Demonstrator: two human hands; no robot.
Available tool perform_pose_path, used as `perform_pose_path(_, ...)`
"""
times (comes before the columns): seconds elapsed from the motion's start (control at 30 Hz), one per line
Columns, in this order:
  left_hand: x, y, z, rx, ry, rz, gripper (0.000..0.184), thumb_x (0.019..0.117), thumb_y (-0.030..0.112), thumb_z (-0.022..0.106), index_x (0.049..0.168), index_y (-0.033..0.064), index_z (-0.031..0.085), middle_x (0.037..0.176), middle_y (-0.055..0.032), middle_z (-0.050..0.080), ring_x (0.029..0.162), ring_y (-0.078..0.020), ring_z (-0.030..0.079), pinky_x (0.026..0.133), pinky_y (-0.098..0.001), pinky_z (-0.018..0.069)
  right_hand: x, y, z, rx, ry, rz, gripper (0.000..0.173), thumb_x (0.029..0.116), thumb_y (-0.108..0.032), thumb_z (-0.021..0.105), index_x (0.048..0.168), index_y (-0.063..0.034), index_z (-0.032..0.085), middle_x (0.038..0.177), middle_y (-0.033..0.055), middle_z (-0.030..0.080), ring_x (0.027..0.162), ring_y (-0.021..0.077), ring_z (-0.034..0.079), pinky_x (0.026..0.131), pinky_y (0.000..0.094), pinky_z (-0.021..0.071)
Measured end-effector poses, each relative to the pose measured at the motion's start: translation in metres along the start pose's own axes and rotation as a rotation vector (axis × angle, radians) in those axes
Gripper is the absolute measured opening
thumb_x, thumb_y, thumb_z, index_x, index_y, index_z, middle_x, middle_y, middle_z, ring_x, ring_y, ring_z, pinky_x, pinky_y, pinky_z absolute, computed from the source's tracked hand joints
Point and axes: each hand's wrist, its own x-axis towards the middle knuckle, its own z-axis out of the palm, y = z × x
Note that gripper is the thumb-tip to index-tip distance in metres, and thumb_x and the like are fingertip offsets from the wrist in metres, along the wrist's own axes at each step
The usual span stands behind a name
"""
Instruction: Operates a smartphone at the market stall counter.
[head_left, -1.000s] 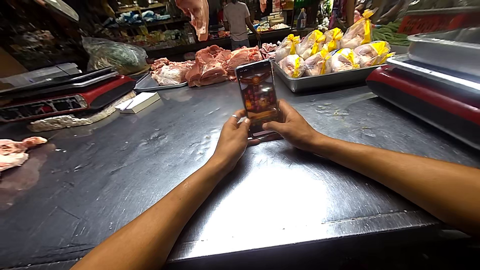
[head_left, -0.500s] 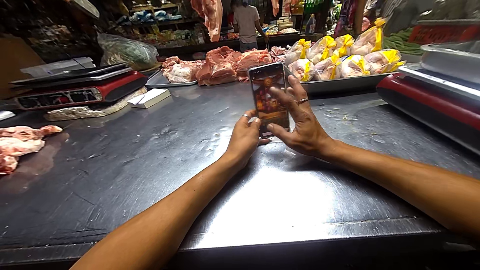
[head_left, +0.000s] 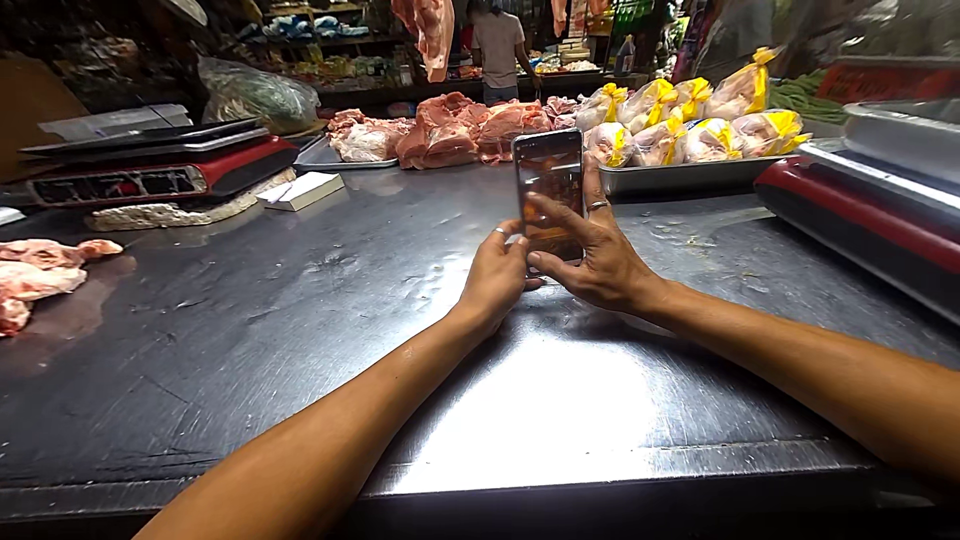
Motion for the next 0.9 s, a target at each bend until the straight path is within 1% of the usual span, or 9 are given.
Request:
perform_pose_path(0.07, 0.000, 0.000, 0.000, -0.002, 0.003, -0.004, 0.030, 0.1120, 0.014, 0.040, 0.139, 0.0091, 0.052, 0.105, -0.0146, 0.070, 0.084, -0.0209, 0.073, 0.072, -0.0366, 0.0629, 0.000, -0.001, -0.001, 0.023, -0.006, 0.001, 0.067, 0.0916, -0.055, 0.067, 0.153, -0.0340, 0.051, 0.169, 0.0272, -0.003, 0.156, 0.0422, 0.009, 0.122, 0.0553, 0.0253)
perform_pose_path(0.17, 0.000, 0.000, -0.001, -0.018, 0.011, -0.013, 0.030, 0.1121, 0.014, 0.040, 0.139, 0.0095, 0.051, 0.106, -0.0144, 0.070, 0.084, -0.0213, 0.074, 0.073, -0.0373, 0.0634, -0.002, -0.001, -0.005, 0.215, 0.035, -0.004, 0.074, 0.0913, -0.036, 0.072, 0.156, -0.0155, 0.042, 0.168, 0.0270, 0.011, 0.154, 0.0340, 0.025, 0.119, 0.0449, 0.0365)
perform_pose_path(0.2, 0.001, -0.001, -0.002, -0.027, 0.013, -0.015, 0.030, 0.1121, 0.014, 0.040, 0.140, 0.0094, 0.051, 0.107, -0.0148, 0.071, 0.086, -0.0224, 0.074, 0.074, -0.0385, 0.0637, -0.004, 0.000, -0.005, 0.297, 0.047, 0.027, 0.077, 0.0913, -0.027, 0.072, 0.157, -0.0095, 0.036, 0.166, 0.0239, 0.019, 0.147, 0.0276, 0.038, 0.113, 0.0392, 0.0452)
perform_pose_path(0.27, 0.001, -0.001, -0.002, -0.034, 0.018, -0.018, 0.030, 0.1120, 0.014, 0.040, 0.139, 0.0090, 0.051, 0.110, -0.0157, 0.070, 0.089, -0.0239, 0.075, 0.075, -0.0403, 0.0640, -0.003, 0.001, -0.005, 0.471, 0.041, 0.171, 0.082, 0.0919, -0.016, 0.070, 0.159, -0.0092, 0.024, 0.156, 0.0146, 0.041, 0.121, 0.0177, 0.064, 0.095, 0.0346, 0.0590)
perform_pose_path(0.33, 0.001, 0.000, -0.002, -0.026, 0.018, -0.020, 0.029, 0.1119, 0.013, 0.040, 0.139, 0.0087, 0.051, 0.112, -0.0157, 0.070, 0.090, -0.0240, 0.074, 0.075, -0.0404, 0.0640, 0.000, 0.005, -0.004, 0.630, -0.003, 0.300, 0.085, 0.0924, -0.010, 0.066, 0.161, -0.0112, 0.017, 0.142, 0.0130, 0.057, 0.107, 0.0192, 0.071, 0.089, 0.0361, 0.0618)
perform_pose_path(0.4, 0.000, 0.000, -0.001, -0.020, 0.010, -0.016, 0.029, 0.1118, 0.013, 0.041, 0.138, 0.0089, 0.052, 0.112, -0.0150, 0.070, 0.091, -0.0236, 0.074, 0.076, -0.0407, 0.0638, -0.001, 0.009, -0.002, 0.712, -0.048, 0.351, 0.083, 0.0911, -0.006, 0.067, 0.160, -0.0092, 0.021, 0.130, 0.0136, 0.065, 0.107, 0.0195, 0.071, 0.092, 0.0365, 0.0610)
perform_pose_path(0.53, 0.000, -0.001, -0.002, -0.015, -0.004, -0.001, 0.028, 0.1115, 0.012, 0.041, 0.137, 0.0084, 0.053, 0.111, -0.0144, 0.070, 0.091, -0.0235, 0.074, 0.076, -0.0408, 0.0638, -0.002, 0.015, 0.003, 0.762, -0.068, 0.351, 0.073, 0.0891, -0.003, 0.068, 0.153, -0.0073, 0.033, 0.123, 0.0114, 0.069, 0.109, 0.0175, 0.071, 0.094, 0.0353, 0.0597)
perform_pose_path(0.7, 0.000, -0.001, -0.002, 0.002, -0.016, 0.018, 0.028, 0.1113, 0.012, 0.042, 0.136, 0.0076, 0.054, 0.109, -0.0146, 0.071, 0.091, -0.0234, 0.074, 0.077, -0.0409, 0.0639, -0.003, 0.016, 0.002, 0.769, -0.062, 0.360, 0.066, 0.0923, 0.000, 0.067, 0.150, -0.0072, 0.036, 0.123, 0.0114, 0.069, 0.108, 0.0172, 0.071, 0.095, 0.0343, 0.0595)
perform_pose_path(0.9, -0.001, 0.000, -0.001, 0.026, -0.018, 0.014, 0.029, 0.1114, 0.012, 0.041, 0.138, 0.0081, 0.052, 0.109, -0.0138, 0.072, 0.090, -0.0224, 0.074, 0.076, -0.0392, 0.0638, -0.003, 0.018, 0.003, 0.795, -0.067, 0.356, 0.066, 0.0900, -0.002, 0.069, 0.147, -0.0083, 0.038, 0.121, 0.0107, 0.070, 0.107, 0.0182, 0.072, 0.093, 0.0368, 0.0609)
